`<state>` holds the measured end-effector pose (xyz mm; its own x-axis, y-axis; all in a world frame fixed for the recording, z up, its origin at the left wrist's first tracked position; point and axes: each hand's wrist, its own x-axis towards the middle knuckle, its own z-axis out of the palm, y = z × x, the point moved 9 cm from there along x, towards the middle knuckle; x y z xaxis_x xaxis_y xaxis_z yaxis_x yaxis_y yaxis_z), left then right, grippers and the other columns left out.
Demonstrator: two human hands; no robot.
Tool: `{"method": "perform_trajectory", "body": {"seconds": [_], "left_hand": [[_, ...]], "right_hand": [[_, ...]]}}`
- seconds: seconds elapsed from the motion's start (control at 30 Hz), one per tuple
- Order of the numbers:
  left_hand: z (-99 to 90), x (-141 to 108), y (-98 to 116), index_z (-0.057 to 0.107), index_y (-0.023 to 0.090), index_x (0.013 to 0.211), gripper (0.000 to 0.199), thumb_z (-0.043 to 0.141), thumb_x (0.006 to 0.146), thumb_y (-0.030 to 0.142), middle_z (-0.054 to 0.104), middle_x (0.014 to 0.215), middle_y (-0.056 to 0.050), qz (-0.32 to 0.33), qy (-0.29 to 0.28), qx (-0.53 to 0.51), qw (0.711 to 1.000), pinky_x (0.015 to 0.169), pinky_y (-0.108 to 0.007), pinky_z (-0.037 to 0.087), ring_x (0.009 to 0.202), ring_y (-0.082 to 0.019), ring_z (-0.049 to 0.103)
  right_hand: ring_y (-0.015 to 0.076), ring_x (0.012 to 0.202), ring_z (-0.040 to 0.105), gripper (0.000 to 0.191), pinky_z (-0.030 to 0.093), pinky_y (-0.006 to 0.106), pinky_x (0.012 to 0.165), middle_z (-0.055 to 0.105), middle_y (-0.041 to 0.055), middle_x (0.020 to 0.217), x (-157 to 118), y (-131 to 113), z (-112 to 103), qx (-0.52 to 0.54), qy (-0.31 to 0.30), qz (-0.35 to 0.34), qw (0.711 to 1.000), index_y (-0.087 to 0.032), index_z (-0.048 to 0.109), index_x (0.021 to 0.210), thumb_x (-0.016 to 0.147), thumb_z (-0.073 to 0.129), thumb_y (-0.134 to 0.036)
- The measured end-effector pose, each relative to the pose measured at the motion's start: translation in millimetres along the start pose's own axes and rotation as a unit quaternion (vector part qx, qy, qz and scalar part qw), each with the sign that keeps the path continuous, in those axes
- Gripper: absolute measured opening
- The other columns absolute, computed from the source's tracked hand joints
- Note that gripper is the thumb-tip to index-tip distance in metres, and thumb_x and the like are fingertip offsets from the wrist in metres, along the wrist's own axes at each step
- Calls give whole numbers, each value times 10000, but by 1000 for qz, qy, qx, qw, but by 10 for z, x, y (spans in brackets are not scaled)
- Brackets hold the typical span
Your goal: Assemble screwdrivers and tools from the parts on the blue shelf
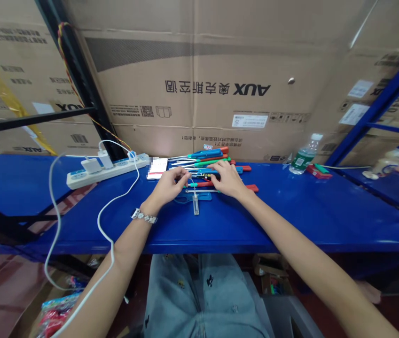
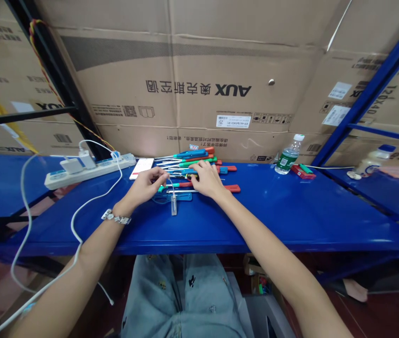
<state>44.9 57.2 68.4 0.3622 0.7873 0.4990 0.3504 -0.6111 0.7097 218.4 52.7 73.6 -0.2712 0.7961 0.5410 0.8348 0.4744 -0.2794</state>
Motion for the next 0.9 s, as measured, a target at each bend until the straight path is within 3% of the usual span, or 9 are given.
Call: {"method": "perform_trajectory", "body": {"seconds": [0.07, 0.17, 0.23, 0.37, 0.47, 0.67, 0.8, 0.9], "left_hand": [[-4, 6, 4, 599, 172, 809, 282, 565, 936, 421, 636, 656, -19, -3, 5, -8, 1000, 576, -261, 419, 576, -137, 557], [-12, 30, 21, 599, 170, 802, 261, 572, 925, 399, 635, 637, -17, -12, 17, -33, 999, 576, -257, 411, 571, -134, 554], [-24, 51, 32, 601, 167, 809, 234, 580, 911, 377, 635, 631, -16, -28, 30, -52, 998, 565, -253, 402, 562, -132, 549], [-24, 68, 58, 603, 162, 751, 235, 587, 891, 351, 635, 611, -17, -72, 30, -51, 996, 521, -241, 362, 514, -116, 502], [-6, 31, 37, 595, 161, 692, 270, 607, 876, 359, 612, 570, -8, -114, 13, -55, 992, 481, -231, 327, 471, -100, 447], [7, -68, -70, 574, 169, 691, 267, 613, 888, 345, 512, 487, 47, -213, 30, -121, 969, 400, -210, 256, 373, -66, 320], [-18, -86, -75, 570, 163, 668, 287, 603, 914, 306, 467, 453, 59, -256, 34, -124, 958, 369, -198, 210, 335, -44, 261], [-19, -111, -116, 589, 157, 672, 273, 641, 898, 301, 544, 519, 23, -289, 3, -121, 950, 354, -194, 194, 331, -34, 275]], "right_hand": [[244, 1027, 622, 118, 449, 377, 847, 692, 86, 1063, -93, -107, -79, 72, 38, 17, 997, -194, 604, 1015, 907, 595, -241], [195, 736, 624, 385, 439, 324, 652, 684, 39, 872, -255, -222, -58, 142, 34, 93, 985, -216, 524, 989, 829, 708, -513], [189, 681, 619, 455, 414, 315, 621, 679, 11, 787, -343, -297, 25, 138, -1, 130, 982, -229, 516, 920, 753, 766, -571], [179, 716, 658, 212, 416, 293, 632, 709, -5, 765, -410, -380, 205, 155, -80, 131, 976, -225, 556, 810, 800, 739, -332], [159, 736, 666, 114, 429, 275, 648, 718, -17, 799, -399, -377, 169, 181, -68, 113, 975, -226, 569, 867, 815, 661, -183], [185, 754, 648, 217, 434, 297, 667, 723, 31, 851, -378, -458, 126, 139, -48, 117, 982, -215, 590, 848, 795, 751, -349], [162, 702, 651, 69, 444, 272, 648, 709, 17, 784, -329, -422, 212, 217, -56, 119, 967, -207, 590, 816, 851, 649, -205], [143, 629, 611, 67, 423, 251, 606, 654, -16, 710, -274, -350, 134, 237, -47, 105, 965, -206, 578, 839, 856, 579, -141]]}}
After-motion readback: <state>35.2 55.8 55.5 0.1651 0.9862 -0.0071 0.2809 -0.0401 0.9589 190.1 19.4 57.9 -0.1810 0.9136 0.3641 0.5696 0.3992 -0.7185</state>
